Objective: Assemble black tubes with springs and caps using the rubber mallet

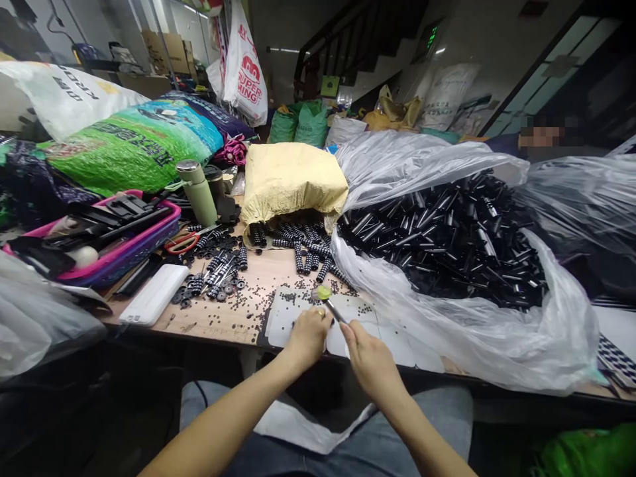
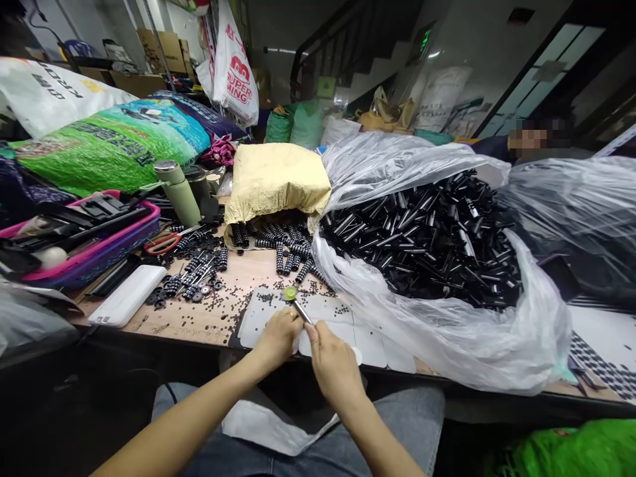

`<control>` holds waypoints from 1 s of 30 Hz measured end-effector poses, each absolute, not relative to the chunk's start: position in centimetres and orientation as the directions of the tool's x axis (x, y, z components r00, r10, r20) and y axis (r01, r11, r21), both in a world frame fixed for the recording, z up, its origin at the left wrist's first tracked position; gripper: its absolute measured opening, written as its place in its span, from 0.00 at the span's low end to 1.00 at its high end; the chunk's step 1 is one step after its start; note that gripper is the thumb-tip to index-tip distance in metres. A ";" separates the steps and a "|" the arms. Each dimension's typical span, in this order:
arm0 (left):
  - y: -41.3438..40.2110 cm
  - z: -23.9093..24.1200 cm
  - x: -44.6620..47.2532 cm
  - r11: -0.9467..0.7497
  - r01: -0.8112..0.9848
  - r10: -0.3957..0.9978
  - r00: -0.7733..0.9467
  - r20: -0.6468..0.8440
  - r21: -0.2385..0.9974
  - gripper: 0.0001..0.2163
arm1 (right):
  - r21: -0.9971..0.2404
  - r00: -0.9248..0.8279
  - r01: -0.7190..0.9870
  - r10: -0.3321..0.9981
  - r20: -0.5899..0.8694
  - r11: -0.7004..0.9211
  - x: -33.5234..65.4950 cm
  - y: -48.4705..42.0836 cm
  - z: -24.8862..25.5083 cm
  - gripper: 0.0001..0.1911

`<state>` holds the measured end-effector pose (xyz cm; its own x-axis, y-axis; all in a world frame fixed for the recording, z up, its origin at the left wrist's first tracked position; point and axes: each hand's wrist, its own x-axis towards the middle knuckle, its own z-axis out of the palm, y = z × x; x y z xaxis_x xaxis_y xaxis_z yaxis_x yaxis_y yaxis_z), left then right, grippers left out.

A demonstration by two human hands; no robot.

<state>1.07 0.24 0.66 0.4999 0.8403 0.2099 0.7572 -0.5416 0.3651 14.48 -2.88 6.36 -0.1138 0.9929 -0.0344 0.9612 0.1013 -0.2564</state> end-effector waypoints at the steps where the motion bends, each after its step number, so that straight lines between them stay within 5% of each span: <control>1: 0.7 1.3 1.0 -0.542 0.737 0.838 0.511 0.192 0.403 0.11 | -0.231 -0.070 0.971 0.997 -0.018 0.064 15.5 -2.6 6.2 0.21; 8: 10.9 4.1 2.8 -0.310 0.770 0.938 0.154 0.310 0.557 0.12 | -0.108 -0.003 0.994 0.996 0.091 0.013 20.1 -1.3 2.9 0.19; 15: 14.4 1.8 6.4 -0.335 0.758 0.935 0.192 0.298 0.560 0.18 | -0.243 -0.029 0.959 0.900 0.434 0.147 21.5 7.6 7.4 0.18; 18: 12.8 1.0 5.9 -0.376 0.766 0.922 0.253 0.294 0.522 0.23 | -0.286 0.004 0.948 0.897 0.442 0.137 23.3 13.3 8.8 0.21; 21: 11.1 1.1 4.1 -0.377 0.743 0.925 0.271 0.266 0.553 0.25 | -0.361 -0.002 0.917 0.908 0.419 0.168 24.6 16.9 9.0 0.14; 26: 8.1 2.7 0.7 -0.076 0.376 0.996 0.062 0.057 0.924 0.22 | -0.511 -0.028 0.827 0.926 0.376 0.233 24.0 16.8 9.1 0.17; 30: 6.1 4.6 0.1 0.155 -0.006 0.985 0.084 -0.154 0.988 0.20 | -0.646 -0.090 0.726 0.963 0.253 0.238 20.9 12.2 8.7 0.26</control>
<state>0.10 6.11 4.55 0.0837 0.9845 -0.1539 -0.0060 0.1549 0.9879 20.93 12.25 8.71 -0.0904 0.9631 0.2534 0.7256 0.2379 -0.6457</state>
